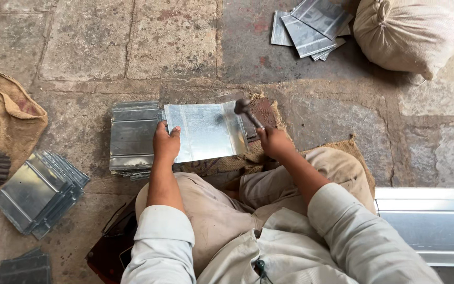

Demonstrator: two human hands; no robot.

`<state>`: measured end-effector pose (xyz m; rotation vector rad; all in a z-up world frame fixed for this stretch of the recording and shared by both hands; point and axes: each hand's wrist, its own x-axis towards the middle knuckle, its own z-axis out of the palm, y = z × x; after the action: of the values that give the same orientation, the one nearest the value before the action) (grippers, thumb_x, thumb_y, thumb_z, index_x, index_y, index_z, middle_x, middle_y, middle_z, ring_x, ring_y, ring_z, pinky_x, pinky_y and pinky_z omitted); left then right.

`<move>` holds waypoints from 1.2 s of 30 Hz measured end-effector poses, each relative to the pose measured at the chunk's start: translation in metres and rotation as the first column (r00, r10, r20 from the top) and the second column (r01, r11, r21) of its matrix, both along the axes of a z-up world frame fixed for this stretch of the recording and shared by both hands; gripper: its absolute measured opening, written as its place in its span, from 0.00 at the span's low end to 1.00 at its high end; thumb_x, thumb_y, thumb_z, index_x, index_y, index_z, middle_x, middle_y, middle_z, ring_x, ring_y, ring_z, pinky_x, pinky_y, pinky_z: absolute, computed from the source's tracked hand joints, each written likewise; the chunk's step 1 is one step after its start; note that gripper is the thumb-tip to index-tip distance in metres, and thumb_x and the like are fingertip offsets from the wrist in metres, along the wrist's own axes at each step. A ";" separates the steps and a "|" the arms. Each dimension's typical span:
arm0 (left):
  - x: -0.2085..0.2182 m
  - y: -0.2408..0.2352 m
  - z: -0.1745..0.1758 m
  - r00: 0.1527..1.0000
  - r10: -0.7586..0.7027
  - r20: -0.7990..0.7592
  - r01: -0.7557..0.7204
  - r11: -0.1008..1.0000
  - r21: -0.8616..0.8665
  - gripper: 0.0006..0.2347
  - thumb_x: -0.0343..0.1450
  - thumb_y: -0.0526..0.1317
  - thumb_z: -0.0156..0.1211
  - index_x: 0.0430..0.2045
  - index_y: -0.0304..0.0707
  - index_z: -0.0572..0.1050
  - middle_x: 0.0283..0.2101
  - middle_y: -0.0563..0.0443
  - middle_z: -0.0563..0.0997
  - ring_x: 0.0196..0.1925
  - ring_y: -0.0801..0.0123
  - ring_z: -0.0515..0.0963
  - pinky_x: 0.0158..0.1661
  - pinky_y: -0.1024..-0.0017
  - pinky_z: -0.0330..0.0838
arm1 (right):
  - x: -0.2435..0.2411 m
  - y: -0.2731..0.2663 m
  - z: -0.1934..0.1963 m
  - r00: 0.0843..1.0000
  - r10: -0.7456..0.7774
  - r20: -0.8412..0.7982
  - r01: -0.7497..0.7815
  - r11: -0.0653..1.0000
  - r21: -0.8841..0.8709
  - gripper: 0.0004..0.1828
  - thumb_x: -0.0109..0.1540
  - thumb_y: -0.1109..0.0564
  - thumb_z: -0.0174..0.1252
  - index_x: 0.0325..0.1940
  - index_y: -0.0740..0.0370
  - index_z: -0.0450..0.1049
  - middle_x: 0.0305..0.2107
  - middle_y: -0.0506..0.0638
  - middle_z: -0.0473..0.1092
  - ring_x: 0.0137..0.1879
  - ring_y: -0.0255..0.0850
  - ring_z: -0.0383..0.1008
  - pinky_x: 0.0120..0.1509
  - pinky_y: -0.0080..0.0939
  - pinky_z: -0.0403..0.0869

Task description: The person uses a hammer to strike and flatten rectangular metal sheets against a block. They handle the sheets one at a time, flipping them over and moving them between stacks.

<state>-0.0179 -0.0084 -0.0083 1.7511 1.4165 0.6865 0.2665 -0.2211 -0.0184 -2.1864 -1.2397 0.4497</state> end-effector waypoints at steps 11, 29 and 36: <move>0.009 -0.007 0.017 0.807 -0.249 0.535 0.125 0.958 0.258 0.11 0.77 0.39 0.61 0.50 0.33 0.71 0.39 0.46 0.82 0.39 0.71 0.77 0.44 0.75 0.72 | 0.034 -0.046 -0.026 0.492 -0.453 -0.743 0.315 0.888 -0.333 0.26 0.70 0.35 0.48 0.35 0.60 0.67 0.16 0.48 0.60 0.19 0.41 0.58 0.23 0.47 0.61; 0.033 -0.005 -0.038 0.983 -0.044 -0.176 -0.064 0.821 -0.567 0.41 0.68 0.54 0.67 0.75 0.50 0.50 0.69 0.37 0.69 0.61 0.48 0.78 0.44 0.54 0.82 | 0.032 -0.050 -0.034 0.430 -0.441 -0.788 0.331 0.889 -0.318 0.24 0.70 0.37 0.48 0.36 0.61 0.66 0.15 0.46 0.58 0.18 0.37 0.56 0.21 0.40 0.59; 0.029 0.002 -0.033 0.890 -0.318 -0.327 0.094 0.829 -0.551 0.53 0.63 0.45 0.71 0.78 0.65 0.33 0.63 0.35 0.78 0.53 0.47 0.86 0.45 0.56 0.81 | 0.020 -0.053 0.034 0.731 -0.308 -0.609 0.304 0.946 -0.114 0.22 0.72 0.41 0.44 0.36 0.59 0.69 0.16 0.45 0.62 0.17 0.34 0.59 0.17 0.39 0.60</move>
<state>0.0110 -0.0063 -0.0411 1.6124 1.4657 -0.2060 0.2865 -0.2739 0.0159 -1.9422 -0.4995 0.9390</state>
